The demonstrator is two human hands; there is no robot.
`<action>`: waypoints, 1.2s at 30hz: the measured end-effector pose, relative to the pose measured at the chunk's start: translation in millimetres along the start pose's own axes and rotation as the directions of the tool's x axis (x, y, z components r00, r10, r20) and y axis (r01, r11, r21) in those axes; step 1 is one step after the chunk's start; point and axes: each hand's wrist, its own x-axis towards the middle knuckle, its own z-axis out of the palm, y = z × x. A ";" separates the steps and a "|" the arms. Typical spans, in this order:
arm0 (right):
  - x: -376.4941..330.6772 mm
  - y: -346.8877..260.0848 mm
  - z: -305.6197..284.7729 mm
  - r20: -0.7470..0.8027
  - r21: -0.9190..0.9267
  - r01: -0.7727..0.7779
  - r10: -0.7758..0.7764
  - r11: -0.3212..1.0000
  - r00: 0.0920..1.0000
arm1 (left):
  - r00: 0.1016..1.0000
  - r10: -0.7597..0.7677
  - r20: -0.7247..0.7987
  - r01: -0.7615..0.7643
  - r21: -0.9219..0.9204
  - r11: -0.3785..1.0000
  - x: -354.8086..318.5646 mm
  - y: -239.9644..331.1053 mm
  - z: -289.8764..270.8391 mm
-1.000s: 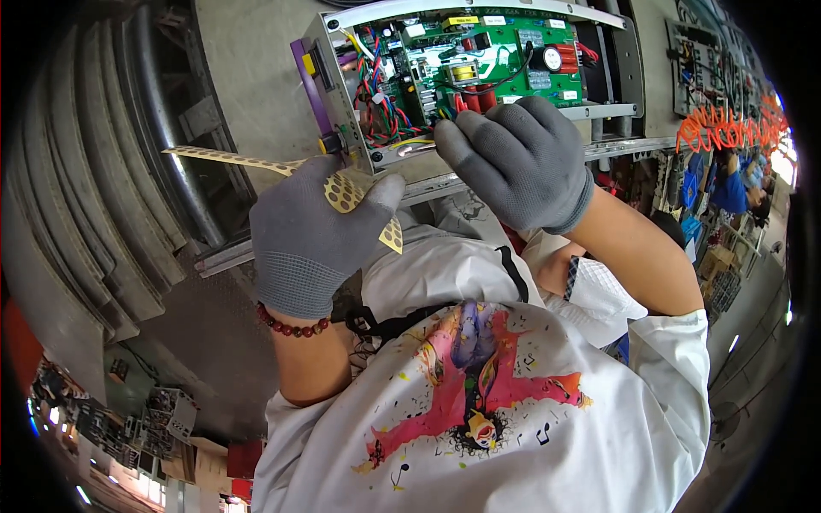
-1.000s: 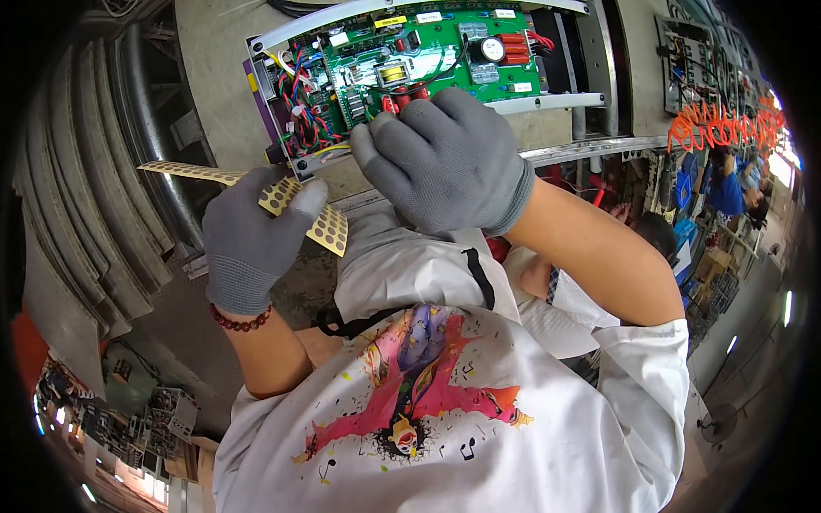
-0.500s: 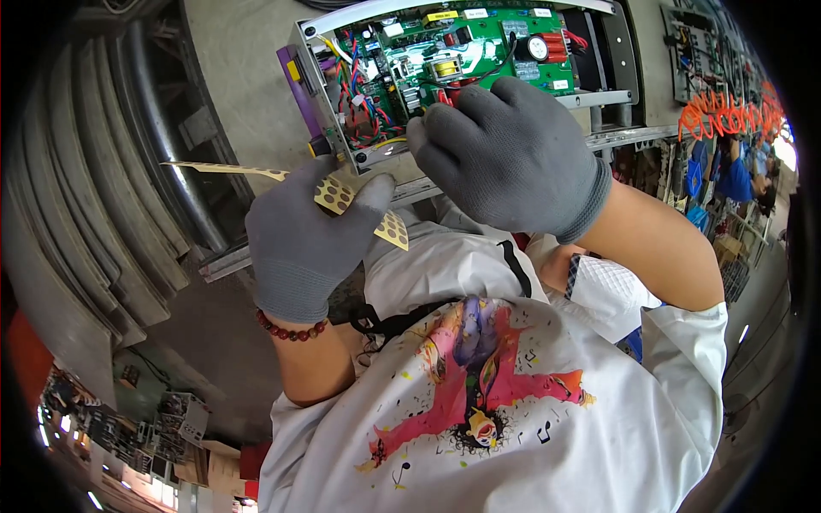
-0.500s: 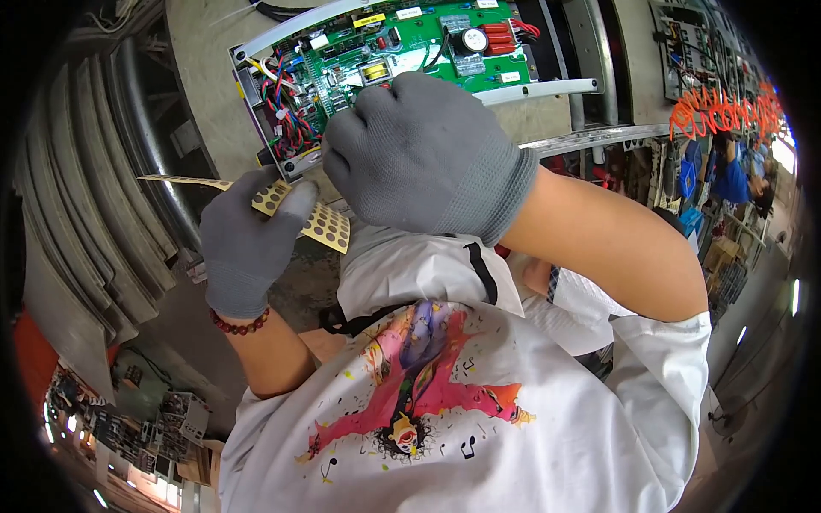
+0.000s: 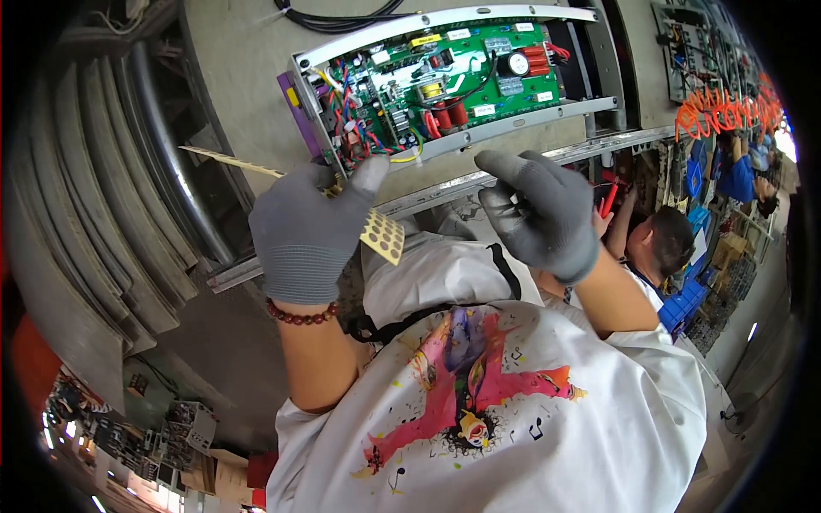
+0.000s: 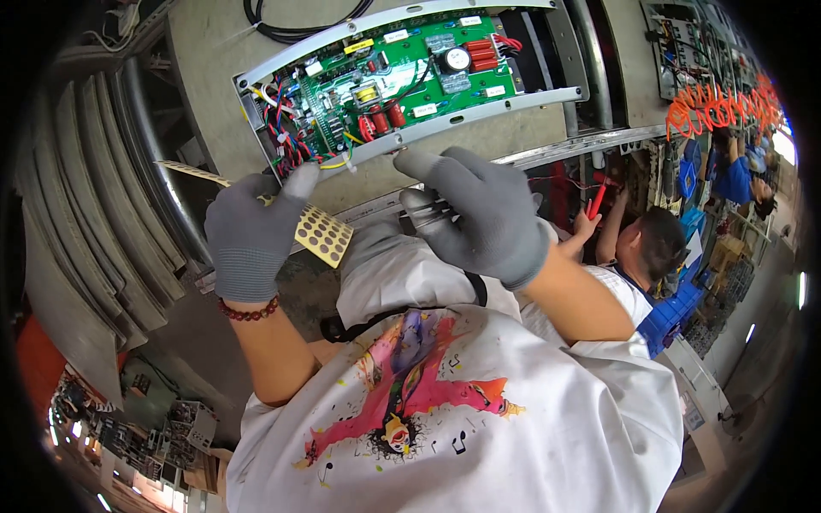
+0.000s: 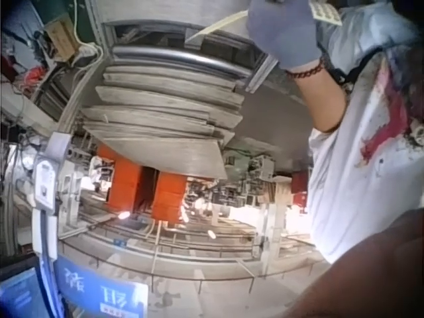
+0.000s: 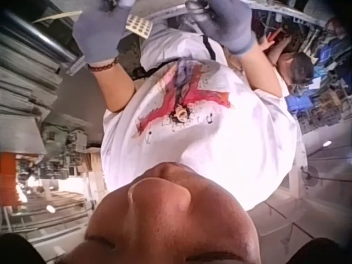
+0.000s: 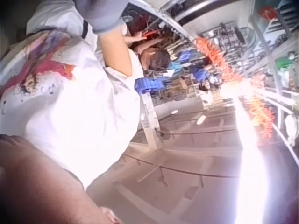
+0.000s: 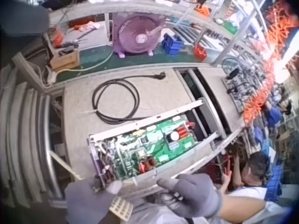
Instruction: Apply labels and use a tool on a power inverter assembly in a factory.
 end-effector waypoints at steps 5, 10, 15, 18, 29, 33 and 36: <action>-27.2 6.1 23.1 -0.117 0.196 -0.073 0.098 0.978 0.988 | 0.995 0.058 0.084 -0.062 0.054 0.997 0.2 -10.4 -8.6; -38.5 14.7 10.3 -0.035 0.401 -0.091 0.114 0.911 0.993 | 0.976 0.042 -0.212 -0.160 -0.578 0.800 -53.5 -31.7 -56.6; -30.9 8.6 1.4 0.270 0.916 -0.245 -0.036 0.317 0.962 | 0.609 0.749 -0.261 -0.550 -0.820 0.161 -59.3 -12.4 -49.4; -31.2 3.7 1.2 0.272 0.927 -0.282 0.073 0.247 0.960 | 0.609 0.712 0.351 -0.605 -0.375 0.702 -54.1 21.7 -21.3; -69.5 136.8 -79.0 -0.113 0.953 -0.170 0.815 0.250 0.569 | 0.932 0.106 -0.347 -0.188 -0.213 0.959 21.7 12.1 16.9; -30.5 193.9 -72.1 -0.152 0.974 -0.036 0.760 0.225 0.632 | 0.990 0.140 -0.007 -0.081 -0.843 0.532 32.2 18.4 28.2; -35.4 212.7 -71.3 0.086 0.985 -0.164 0.669 0.054 0.739 | 0.971 0.210 0.113 -0.015 -0.849 0.529 35.4 21.0 21.0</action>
